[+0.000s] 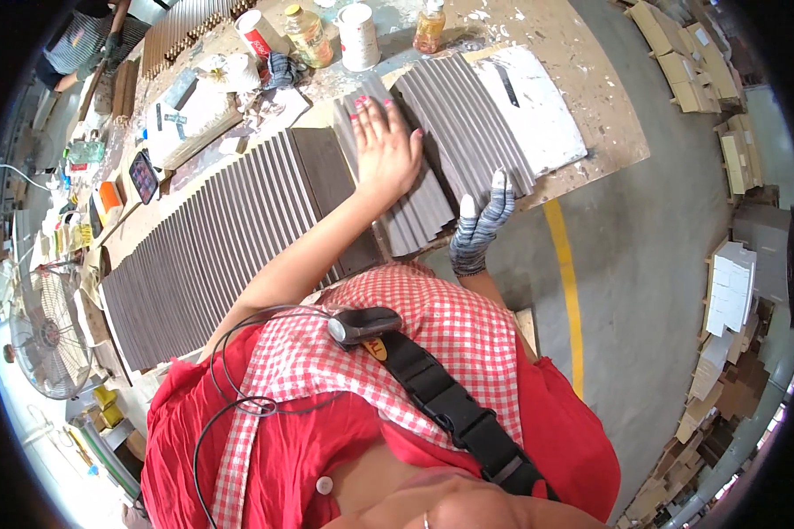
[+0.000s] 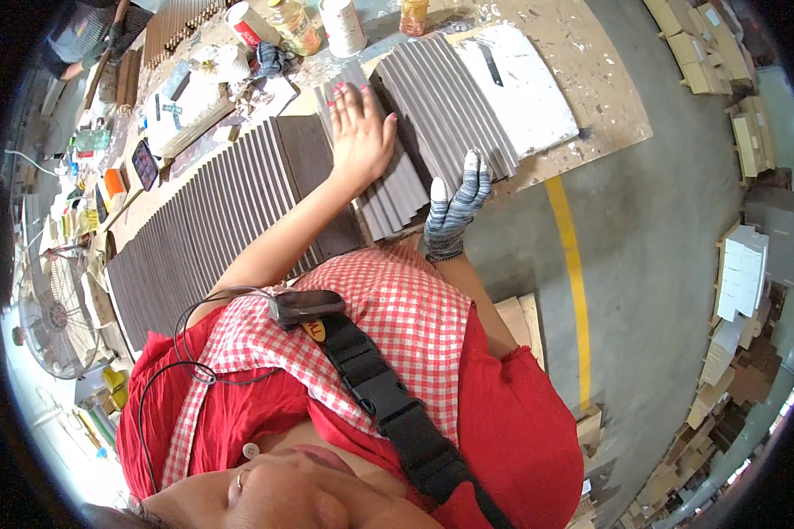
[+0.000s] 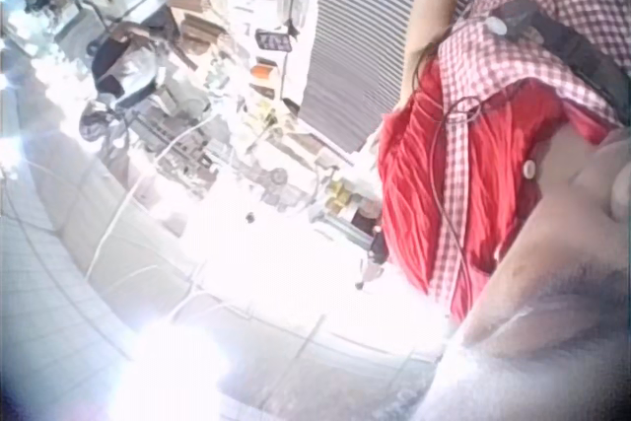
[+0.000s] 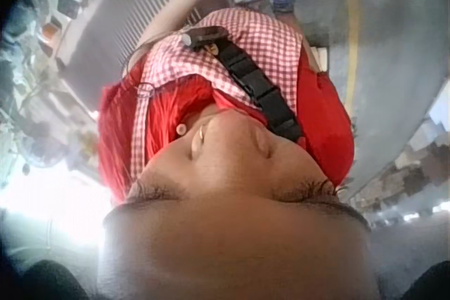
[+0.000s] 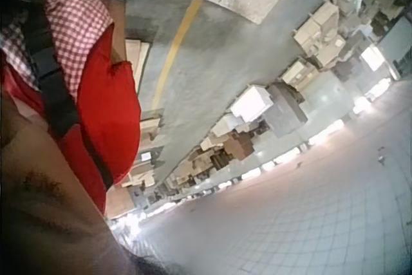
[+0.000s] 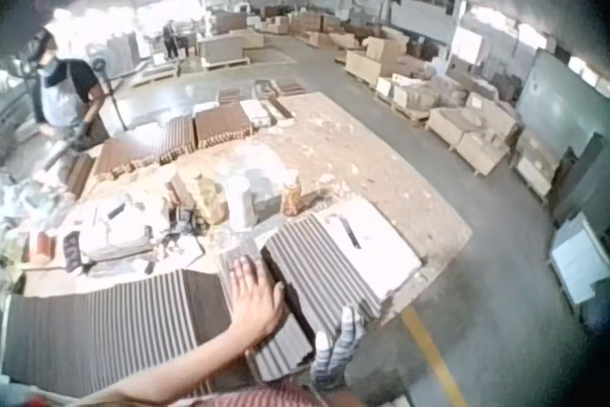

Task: The person wipes a large slatted wooden panel with a cloth, moving the cloth across the surface and edges, then picks up a separate wooden piece and wipes it before placing it down.

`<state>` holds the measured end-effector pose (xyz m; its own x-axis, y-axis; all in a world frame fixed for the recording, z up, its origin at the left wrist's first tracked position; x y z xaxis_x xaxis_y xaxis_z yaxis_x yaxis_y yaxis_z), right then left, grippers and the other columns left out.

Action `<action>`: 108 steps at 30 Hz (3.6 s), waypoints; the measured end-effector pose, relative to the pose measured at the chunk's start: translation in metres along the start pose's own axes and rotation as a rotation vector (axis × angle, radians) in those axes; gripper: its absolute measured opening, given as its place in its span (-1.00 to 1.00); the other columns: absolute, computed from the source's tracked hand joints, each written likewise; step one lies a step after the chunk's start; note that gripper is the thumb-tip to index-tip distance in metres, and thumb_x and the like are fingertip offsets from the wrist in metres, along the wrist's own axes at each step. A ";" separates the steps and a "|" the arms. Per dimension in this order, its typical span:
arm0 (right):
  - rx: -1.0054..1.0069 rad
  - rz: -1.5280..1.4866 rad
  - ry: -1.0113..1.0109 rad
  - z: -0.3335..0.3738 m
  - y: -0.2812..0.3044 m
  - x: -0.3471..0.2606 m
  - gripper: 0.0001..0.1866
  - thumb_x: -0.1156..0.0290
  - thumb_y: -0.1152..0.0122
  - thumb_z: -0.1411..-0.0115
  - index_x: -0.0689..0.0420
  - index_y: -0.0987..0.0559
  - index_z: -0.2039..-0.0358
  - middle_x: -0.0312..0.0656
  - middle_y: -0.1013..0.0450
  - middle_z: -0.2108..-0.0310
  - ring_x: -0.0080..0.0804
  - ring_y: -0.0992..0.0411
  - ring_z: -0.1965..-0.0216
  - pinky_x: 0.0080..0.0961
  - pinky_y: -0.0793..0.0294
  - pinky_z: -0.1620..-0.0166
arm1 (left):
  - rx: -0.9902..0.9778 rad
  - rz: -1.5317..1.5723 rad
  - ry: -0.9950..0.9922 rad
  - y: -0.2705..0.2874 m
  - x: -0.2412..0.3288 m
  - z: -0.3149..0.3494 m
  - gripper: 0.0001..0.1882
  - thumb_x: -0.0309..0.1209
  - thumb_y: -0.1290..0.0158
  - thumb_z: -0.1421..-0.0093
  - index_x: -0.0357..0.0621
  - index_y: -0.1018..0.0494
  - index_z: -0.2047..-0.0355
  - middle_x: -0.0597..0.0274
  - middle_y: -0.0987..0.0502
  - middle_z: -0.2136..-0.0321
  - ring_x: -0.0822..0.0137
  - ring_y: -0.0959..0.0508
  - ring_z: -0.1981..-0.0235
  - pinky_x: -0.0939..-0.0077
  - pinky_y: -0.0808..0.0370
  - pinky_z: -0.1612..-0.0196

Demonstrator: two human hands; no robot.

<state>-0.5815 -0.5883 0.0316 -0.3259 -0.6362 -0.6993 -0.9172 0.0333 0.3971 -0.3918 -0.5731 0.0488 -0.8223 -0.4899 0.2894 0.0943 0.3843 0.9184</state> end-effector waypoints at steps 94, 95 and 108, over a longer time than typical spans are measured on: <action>-0.093 -0.323 -0.273 -0.044 -0.020 0.016 -0.59 0.39 -0.18 -0.29 0.26 -0.45 -0.10 -0.02 -0.38 -0.03 -0.21 -0.29 -0.08 -0.23 -0.27 -0.21 | -0.166 0.074 -0.197 0.110 -0.042 0.032 -0.35 -0.20 0.00 -0.30 -0.05 -0.14 -0.36 -0.14 -0.13 -0.33 -0.03 -0.08 -0.39 -0.09 0.15 -0.42; -0.182 -0.231 -0.328 -0.054 -0.023 0.020 -0.62 0.31 -0.22 -0.26 0.23 -0.52 -0.03 0.00 -0.44 0.03 -0.14 -0.36 -0.02 -0.20 -0.32 -0.16 | -0.204 -0.002 -0.283 0.143 -0.034 0.019 -0.35 -0.18 -0.03 -0.28 -0.08 -0.18 -0.34 -0.13 -0.25 -0.28 -0.01 -0.22 -0.34 -0.10 0.09 -0.41; -0.354 0.436 0.179 -0.083 -0.062 0.054 -0.60 0.21 -0.23 -0.21 0.10 -0.56 -0.02 0.03 -0.46 0.03 0.01 -0.39 -0.02 -0.13 -0.32 -0.14 | -0.426 0.164 -1.017 0.382 0.087 0.073 -0.73 -0.25 -0.05 -0.21 -0.22 -0.54 0.29 0.00 -0.59 0.36 0.06 -0.62 0.32 0.20 -0.51 0.29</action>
<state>-0.5230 -0.6891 0.0186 -0.5837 -0.7427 -0.3282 -0.5651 0.0814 0.8210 -0.4684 -0.4123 0.4050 -0.8404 0.4863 0.2392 0.2685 -0.0098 0.9632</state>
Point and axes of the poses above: each hand's wrist, its own z-axis away from the middle knuckle, its own y-axis out of the back of the hand, x = y × z, the point moved 1 cm from there along -z, towards the middle knuckle
